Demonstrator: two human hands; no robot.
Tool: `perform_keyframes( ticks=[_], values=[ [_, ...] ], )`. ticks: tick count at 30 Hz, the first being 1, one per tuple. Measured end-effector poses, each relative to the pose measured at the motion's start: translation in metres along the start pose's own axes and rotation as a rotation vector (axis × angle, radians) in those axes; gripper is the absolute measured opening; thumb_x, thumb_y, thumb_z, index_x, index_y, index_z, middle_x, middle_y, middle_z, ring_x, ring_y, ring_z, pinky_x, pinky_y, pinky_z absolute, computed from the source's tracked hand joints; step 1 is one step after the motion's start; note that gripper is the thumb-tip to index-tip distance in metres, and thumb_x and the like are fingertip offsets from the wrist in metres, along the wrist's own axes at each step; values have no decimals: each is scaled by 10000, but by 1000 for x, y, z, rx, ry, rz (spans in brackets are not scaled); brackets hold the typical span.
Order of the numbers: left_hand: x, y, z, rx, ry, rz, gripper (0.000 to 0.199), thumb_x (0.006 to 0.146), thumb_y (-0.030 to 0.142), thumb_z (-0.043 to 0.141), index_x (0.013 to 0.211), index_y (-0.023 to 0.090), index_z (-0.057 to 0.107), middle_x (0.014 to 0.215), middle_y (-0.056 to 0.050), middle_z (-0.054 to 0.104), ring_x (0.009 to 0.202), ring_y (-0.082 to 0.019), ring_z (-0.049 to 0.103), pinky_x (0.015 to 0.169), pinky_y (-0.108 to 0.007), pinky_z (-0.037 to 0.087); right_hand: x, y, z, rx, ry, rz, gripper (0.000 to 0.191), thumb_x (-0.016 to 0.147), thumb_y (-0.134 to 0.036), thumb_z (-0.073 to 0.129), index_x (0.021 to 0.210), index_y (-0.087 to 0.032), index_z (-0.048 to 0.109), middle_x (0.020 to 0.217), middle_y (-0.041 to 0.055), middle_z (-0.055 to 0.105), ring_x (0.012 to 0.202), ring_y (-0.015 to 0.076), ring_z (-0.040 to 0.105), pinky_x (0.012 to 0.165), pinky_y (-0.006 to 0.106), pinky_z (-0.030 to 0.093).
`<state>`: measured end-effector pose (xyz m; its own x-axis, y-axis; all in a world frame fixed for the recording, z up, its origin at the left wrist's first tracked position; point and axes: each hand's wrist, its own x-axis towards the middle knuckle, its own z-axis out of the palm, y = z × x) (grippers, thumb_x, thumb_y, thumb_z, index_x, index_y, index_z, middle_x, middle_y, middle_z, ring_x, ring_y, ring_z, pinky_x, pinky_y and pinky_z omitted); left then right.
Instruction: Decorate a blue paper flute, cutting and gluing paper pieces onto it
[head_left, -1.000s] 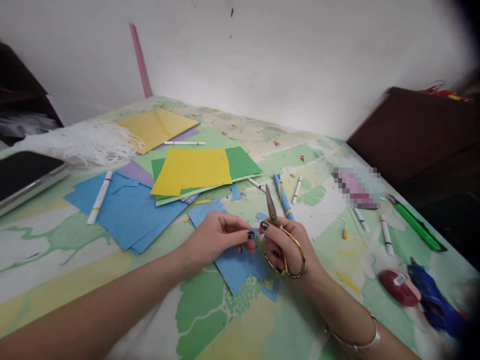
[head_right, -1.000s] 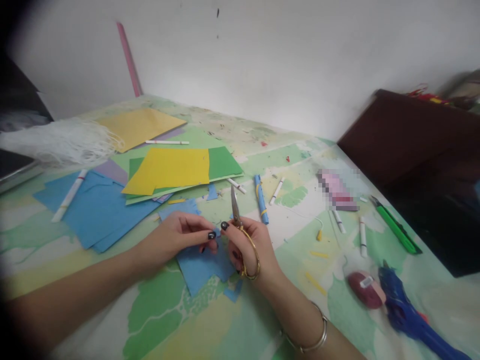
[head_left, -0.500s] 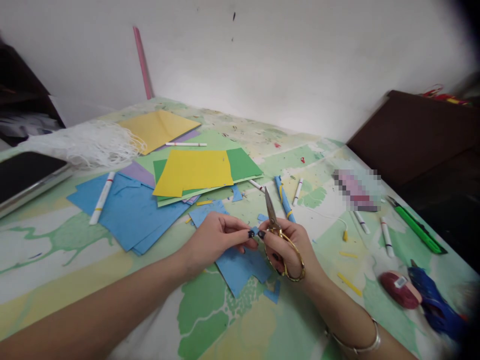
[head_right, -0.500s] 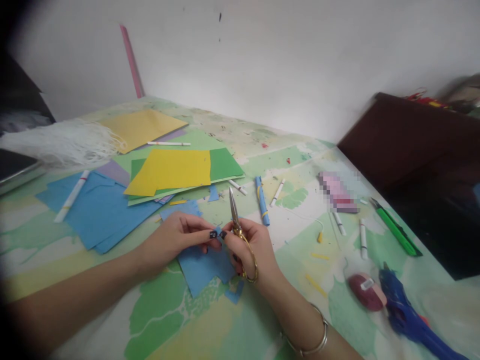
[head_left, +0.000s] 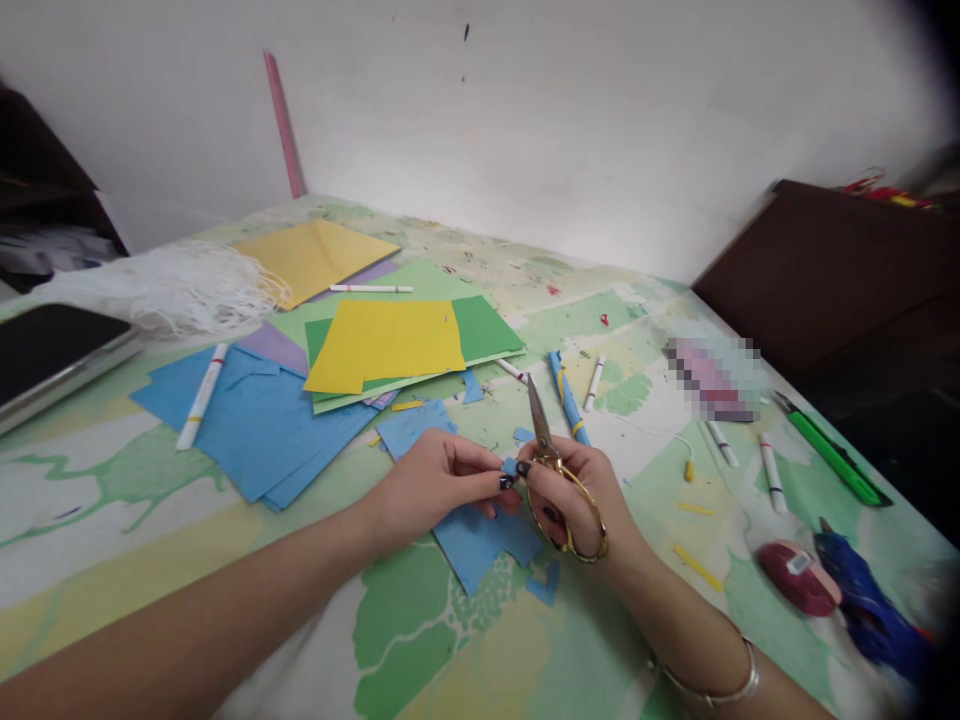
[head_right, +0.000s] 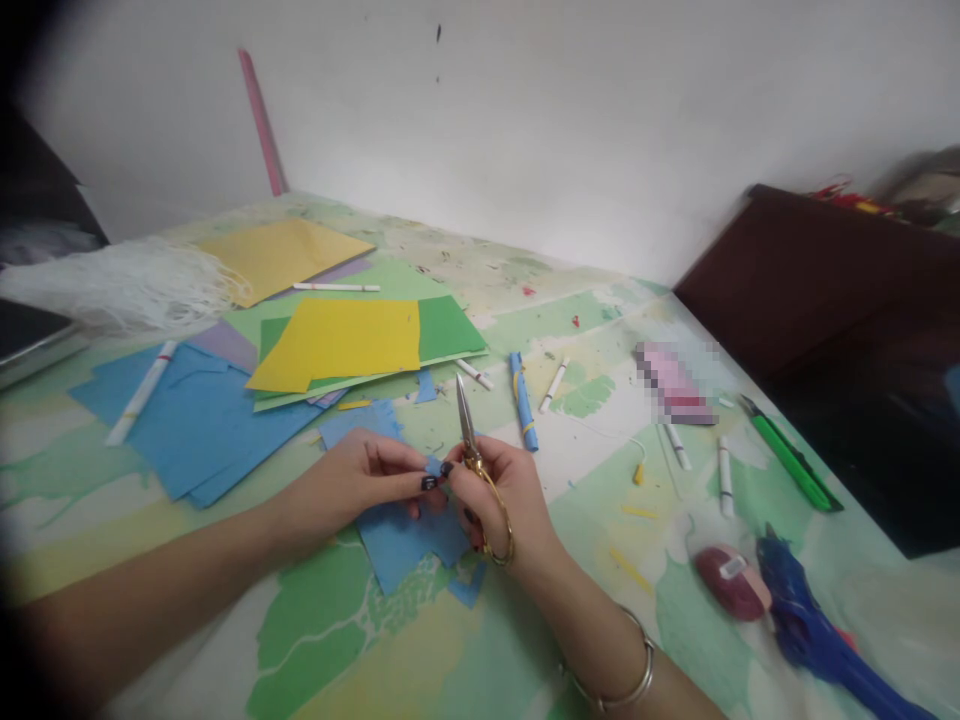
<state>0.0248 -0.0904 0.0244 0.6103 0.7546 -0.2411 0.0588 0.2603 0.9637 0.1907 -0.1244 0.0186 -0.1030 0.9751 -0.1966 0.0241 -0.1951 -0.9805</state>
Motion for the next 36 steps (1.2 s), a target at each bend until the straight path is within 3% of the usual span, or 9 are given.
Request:
perform_keyframes(
  ticks=[15,22,29,36],
  values=[
    [4,-9,-1,-162,12,8,177,730,233,684,853,106,679,744,-72,729,681,-128,673,580,-185,496,-3,-5,0,-111,25,-10,189,700,-331,604,714,-160,522,364,-102,384,264,40,324,270,143,273],
    [5,-11,1,-133,48,85,184,704,228,685,836,103,657,722,-60,725,676,-140,679,591,-198,503,-2,-5,0,-124,60,-42,139,698,-301,567,707,-166,538,331,-100,389,247,50,322,258,146,260],
    [6,-12,0,38,79,233,167,775,278,600,758,113,618,630,-35,683,584,-110,630,551,-193,454,-1,2,3,-78,-10,-72,82,669,-243,550,707,-182,509,364,-114,389,247,44,313,254,147,271],
    [9,-10,-1,75,80,263,225,756,340,591,721,118,582,587,-29,651,538,-111,601,520,-203,418,-2,5,4,-48,-39,-110,96,660,-246,542,719,-176,513,378,-106,410,255,44,320,261,149,264]
  ],
)
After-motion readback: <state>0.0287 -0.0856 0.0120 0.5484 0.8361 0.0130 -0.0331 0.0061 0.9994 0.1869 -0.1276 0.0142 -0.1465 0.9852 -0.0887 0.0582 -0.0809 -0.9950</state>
